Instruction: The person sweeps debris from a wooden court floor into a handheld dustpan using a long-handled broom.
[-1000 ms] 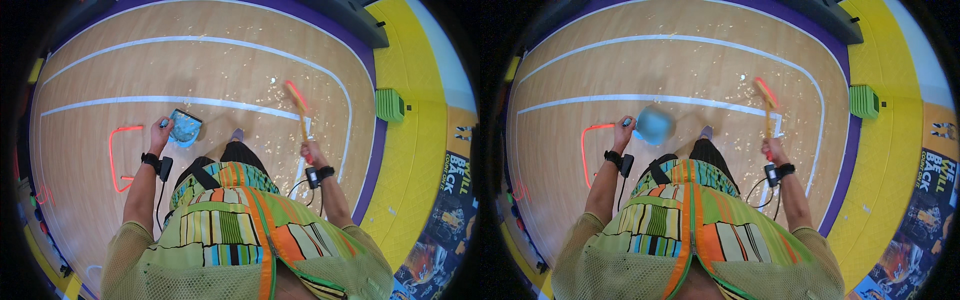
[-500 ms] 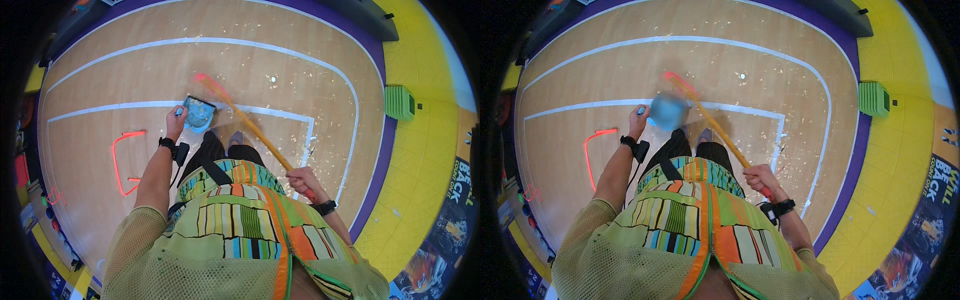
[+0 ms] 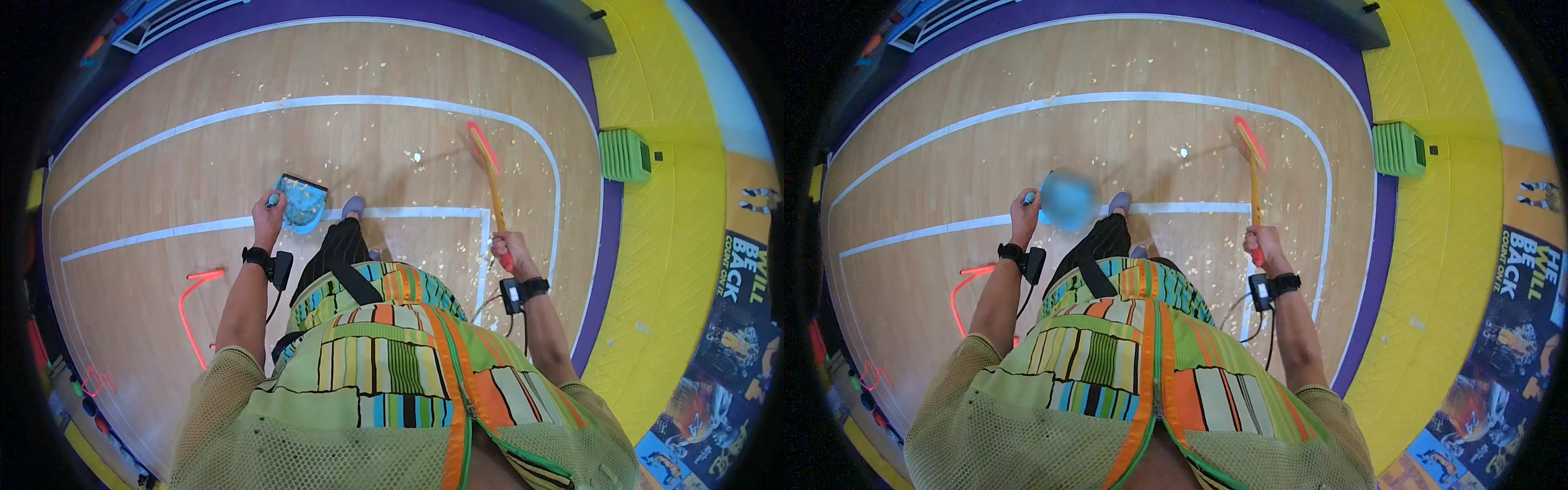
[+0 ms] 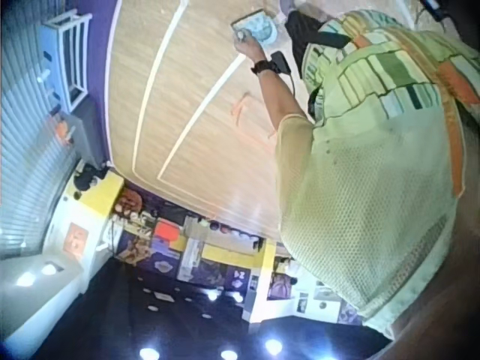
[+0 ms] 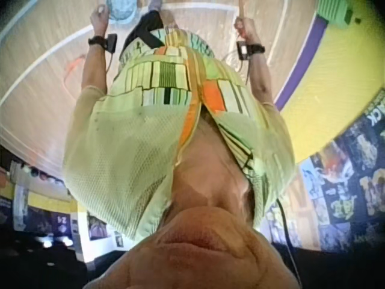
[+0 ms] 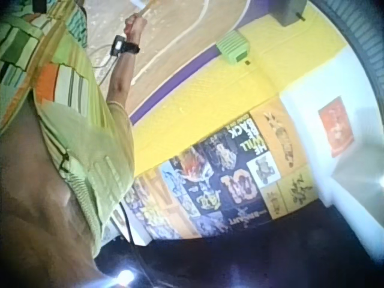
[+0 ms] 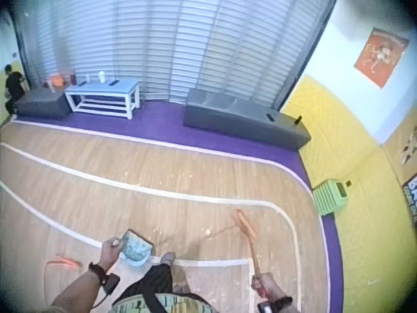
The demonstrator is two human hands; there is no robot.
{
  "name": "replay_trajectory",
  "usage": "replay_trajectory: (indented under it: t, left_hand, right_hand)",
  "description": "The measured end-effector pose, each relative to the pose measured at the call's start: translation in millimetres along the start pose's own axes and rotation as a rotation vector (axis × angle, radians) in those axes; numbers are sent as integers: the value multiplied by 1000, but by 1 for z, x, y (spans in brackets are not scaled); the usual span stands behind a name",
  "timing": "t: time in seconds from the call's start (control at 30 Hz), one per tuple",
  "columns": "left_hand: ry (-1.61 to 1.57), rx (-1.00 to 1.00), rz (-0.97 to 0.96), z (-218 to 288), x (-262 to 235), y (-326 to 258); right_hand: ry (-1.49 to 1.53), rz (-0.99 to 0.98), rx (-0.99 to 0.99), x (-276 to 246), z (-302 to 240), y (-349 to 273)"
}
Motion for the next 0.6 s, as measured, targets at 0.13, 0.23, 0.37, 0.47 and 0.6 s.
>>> replay_trajectory:
  t: [0.13, 0.23, 0.37, 0.47, 0.6]
  left_hand:
    - [-16, 61, -120, 47, 26, 21]
    - [109, 48, -150, 61, 40, 46]
    - [23, 62, -234, 98, 69, 62]
    - [67, 100, -224, 110, 87, 76]
    - [58, 69, -313, 120, 106, 87]
  right_hand:
    - [50, 4, 70, 61, -16, 13]
    - [-60, -104, 186, 108, -16, -17]
    - [-178, -144, 270, 118, -38, -82]
    - [-21, -220, 341, 121, -56, -109]
    - [-61, -207, 241, 112, -64, -117]
Point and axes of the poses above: each hand's wrist, its own y-axis towards the middle knuckle, its own x-axis out of the palm, z = x × y, the point moved 4 cm from there along y, towards the middle knuckle, and after that the axes turned 10 degrees about -x, right-handed, at the moved point
